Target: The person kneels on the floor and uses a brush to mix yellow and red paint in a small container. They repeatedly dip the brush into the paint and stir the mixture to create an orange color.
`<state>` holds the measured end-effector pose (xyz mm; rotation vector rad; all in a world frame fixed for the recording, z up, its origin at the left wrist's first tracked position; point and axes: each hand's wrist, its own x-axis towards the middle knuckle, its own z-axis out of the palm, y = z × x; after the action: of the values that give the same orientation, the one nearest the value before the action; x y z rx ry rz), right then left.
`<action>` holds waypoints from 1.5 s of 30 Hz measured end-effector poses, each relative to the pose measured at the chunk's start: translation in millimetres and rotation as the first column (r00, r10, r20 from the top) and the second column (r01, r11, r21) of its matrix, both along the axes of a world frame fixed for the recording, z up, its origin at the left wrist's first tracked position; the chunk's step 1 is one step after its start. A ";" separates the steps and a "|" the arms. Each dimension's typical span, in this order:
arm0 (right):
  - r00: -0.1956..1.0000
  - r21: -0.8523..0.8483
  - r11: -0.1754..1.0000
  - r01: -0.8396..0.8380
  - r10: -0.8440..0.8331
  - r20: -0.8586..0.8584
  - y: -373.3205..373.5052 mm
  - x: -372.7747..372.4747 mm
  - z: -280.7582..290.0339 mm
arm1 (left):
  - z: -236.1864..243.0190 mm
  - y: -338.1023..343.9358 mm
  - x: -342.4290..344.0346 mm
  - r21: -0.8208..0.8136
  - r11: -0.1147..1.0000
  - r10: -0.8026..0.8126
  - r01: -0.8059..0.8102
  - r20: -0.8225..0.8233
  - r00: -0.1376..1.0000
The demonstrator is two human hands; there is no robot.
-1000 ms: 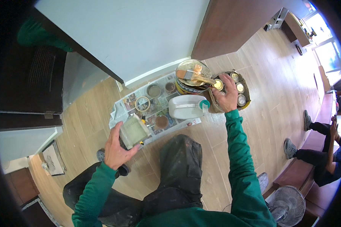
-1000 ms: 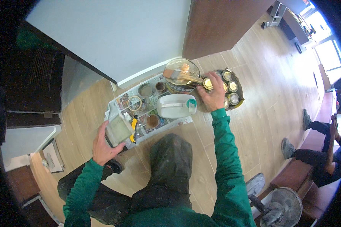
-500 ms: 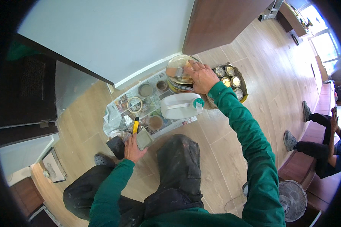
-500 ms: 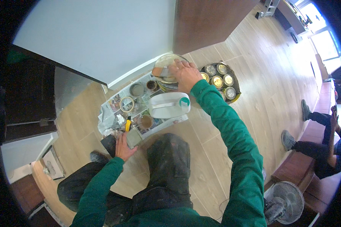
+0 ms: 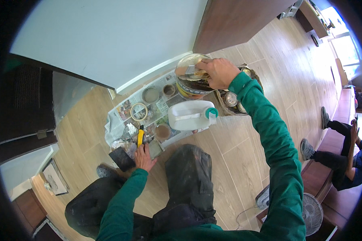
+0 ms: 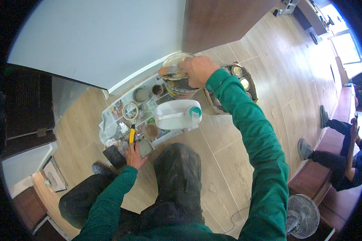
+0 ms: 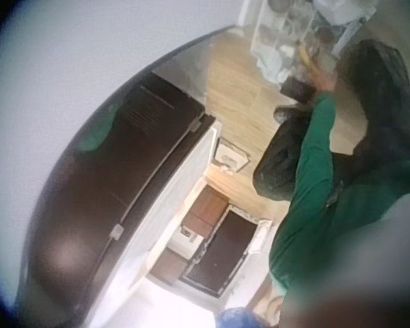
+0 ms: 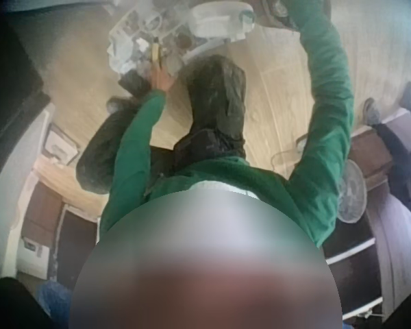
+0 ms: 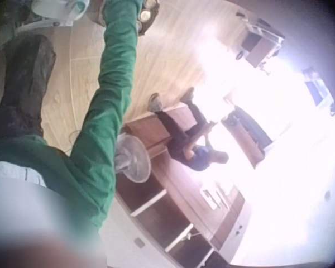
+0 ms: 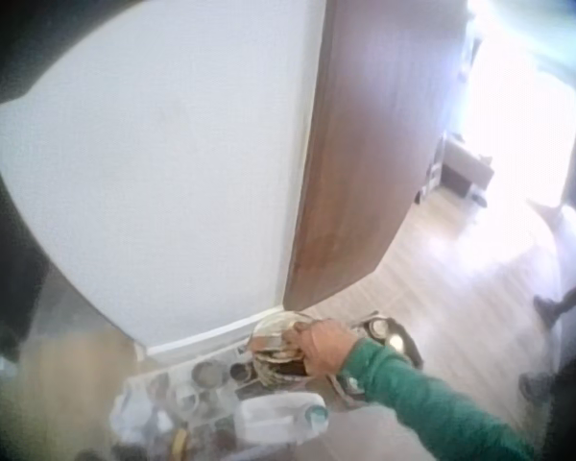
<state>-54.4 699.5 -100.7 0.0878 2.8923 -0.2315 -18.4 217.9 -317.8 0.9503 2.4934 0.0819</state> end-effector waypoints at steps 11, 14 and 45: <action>0.998 -0.004 1.000 -0.025 0.025 0.052 6.5 6.0 4.3 | 70.2 53.5 -39.8 0.387 0.911 0.121 -0.141 0.077 0.990; 0.998 -0.020 0.999 -0.041 0.042 0.046 8.0 1.4 6.6 | 112.1 121.3 -58.9 0.668 0.723 0.005 -0.175 0.248 0.969; 0.996 -0.063 0.994 -0.085 0.087 0.035 17.7 -10.8 15.4 | 170.8 334.1 -90.1 0.456 0.815 -0.554 0.358 0.432 0.711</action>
<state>-65.2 717.2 -85.3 -0.0428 2.8410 -0.3000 -108.4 552.0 -147.1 1.4393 1.6714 0.5607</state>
